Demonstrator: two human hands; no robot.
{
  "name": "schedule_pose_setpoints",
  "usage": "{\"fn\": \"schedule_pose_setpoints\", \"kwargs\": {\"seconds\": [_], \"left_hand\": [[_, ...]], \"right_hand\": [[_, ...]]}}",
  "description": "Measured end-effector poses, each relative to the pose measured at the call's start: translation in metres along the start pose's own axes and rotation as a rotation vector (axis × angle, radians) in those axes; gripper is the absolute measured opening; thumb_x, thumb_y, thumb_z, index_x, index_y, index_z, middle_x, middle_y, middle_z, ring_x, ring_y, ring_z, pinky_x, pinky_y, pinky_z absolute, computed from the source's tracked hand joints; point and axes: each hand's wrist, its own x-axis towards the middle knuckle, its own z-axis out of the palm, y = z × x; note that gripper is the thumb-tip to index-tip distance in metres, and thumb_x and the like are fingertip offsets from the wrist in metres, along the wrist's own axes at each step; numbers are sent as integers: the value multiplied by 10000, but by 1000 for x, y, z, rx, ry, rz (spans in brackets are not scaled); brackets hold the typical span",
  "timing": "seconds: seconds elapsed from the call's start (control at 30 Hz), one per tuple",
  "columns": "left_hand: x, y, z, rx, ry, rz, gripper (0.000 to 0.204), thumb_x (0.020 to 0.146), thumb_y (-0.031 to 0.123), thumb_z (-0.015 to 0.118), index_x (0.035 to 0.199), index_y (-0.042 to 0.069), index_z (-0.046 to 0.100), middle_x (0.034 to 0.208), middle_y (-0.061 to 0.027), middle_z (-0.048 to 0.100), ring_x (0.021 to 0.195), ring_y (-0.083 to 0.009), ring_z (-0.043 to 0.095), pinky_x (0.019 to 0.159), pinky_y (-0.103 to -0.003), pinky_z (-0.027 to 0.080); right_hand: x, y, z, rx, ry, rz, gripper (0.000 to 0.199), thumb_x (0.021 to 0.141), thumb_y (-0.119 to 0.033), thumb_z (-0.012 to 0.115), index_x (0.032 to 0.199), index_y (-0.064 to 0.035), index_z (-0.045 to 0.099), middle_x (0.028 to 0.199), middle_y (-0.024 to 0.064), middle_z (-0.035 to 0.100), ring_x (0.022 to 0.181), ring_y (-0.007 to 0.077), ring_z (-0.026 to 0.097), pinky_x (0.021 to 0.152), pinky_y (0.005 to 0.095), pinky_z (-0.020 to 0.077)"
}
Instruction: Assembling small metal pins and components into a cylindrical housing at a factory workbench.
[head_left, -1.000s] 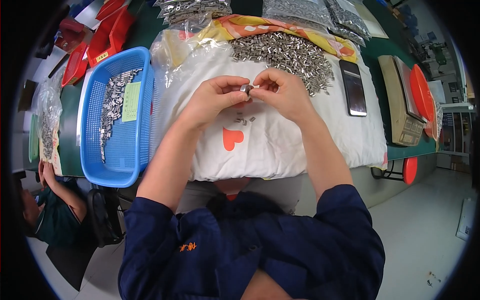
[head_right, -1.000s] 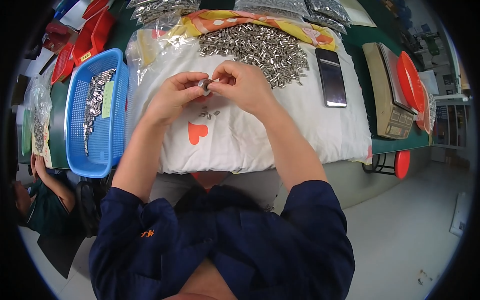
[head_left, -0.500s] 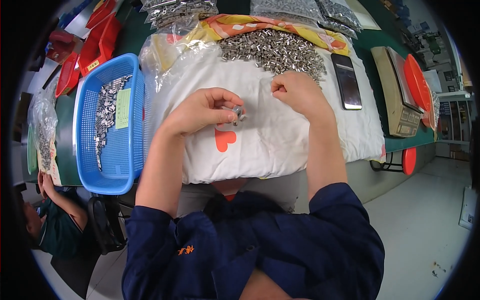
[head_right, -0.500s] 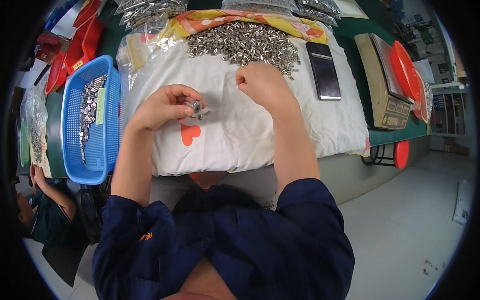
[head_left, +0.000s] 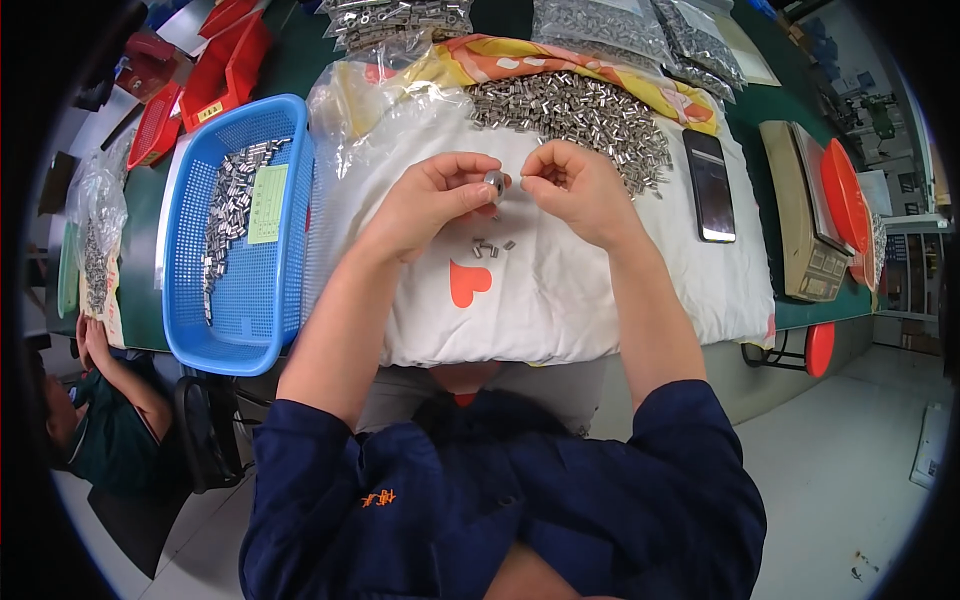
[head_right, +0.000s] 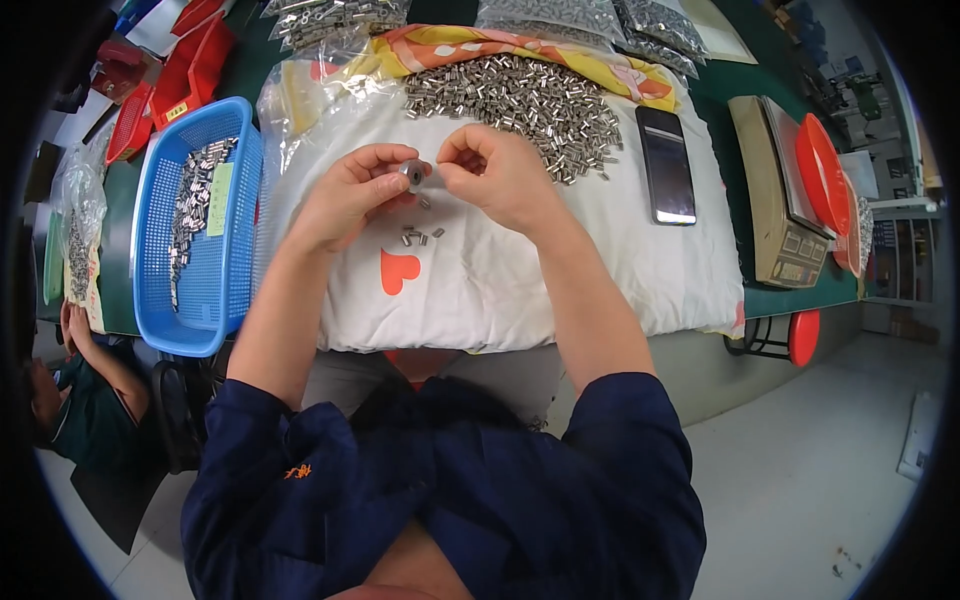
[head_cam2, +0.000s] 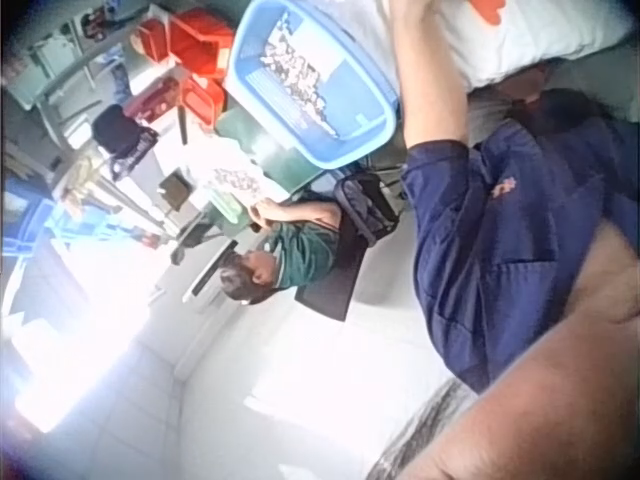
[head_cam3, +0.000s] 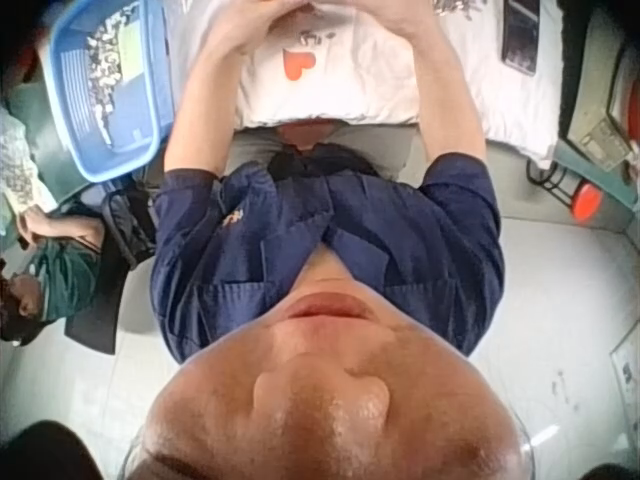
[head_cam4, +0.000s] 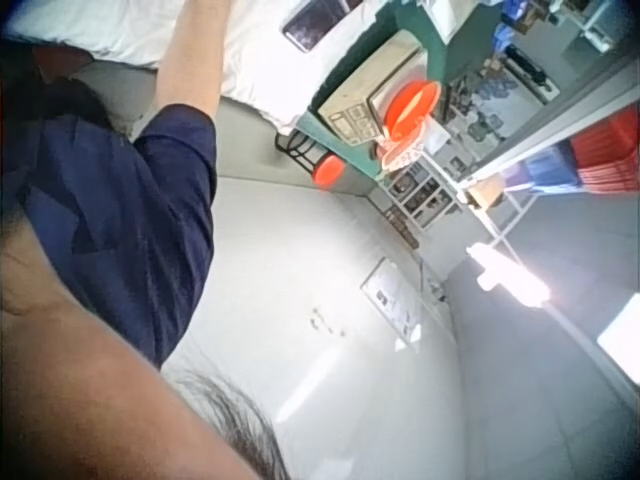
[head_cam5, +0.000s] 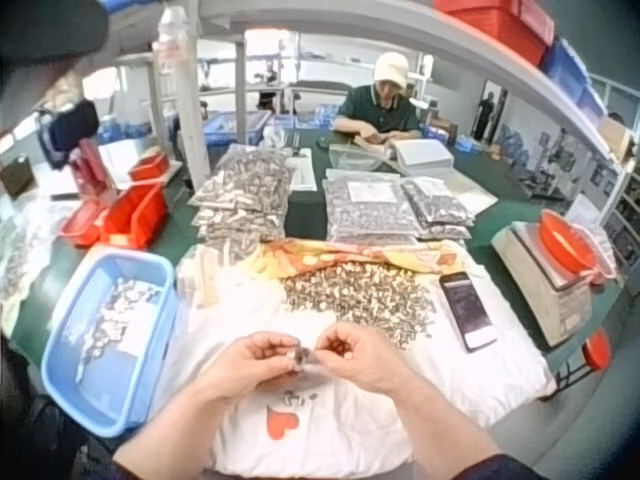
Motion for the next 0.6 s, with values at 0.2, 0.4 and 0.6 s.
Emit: {"fn": "schedule_pose_setpoints", "kwargs": {"seconds": [0.2,0.4,0.6], "left_hand": [[5,-3,-4,24,10,80,300,757,57,608,1041,11,519,871,-53,597,770,-123,581,648,-211,450],[5,-2,-1,100,36,107,312,747,46,618,1037,-8,518,871,-73,599,787,-123,584,668,-211,455],[6,-7,1,231,92,125,307,741,31,619,1027,-24,523,863,-77,602,776,-122,585,679,-216,467]], "right_hand": [[1,5,17,29,97,-128,112,716,-94,604,801,-20,599,733,22,602,633,77,531,608,214,442],[-1,-2,18,-186,106,-148,106,706,-83,605,794,-23,602,707,30,606,615,86,548,573,222,443],[-4,-3,22,-344,149,-229,104,706,-77,604,793,-20,603,713,53,608,615,111,571,556,236,452]]}}
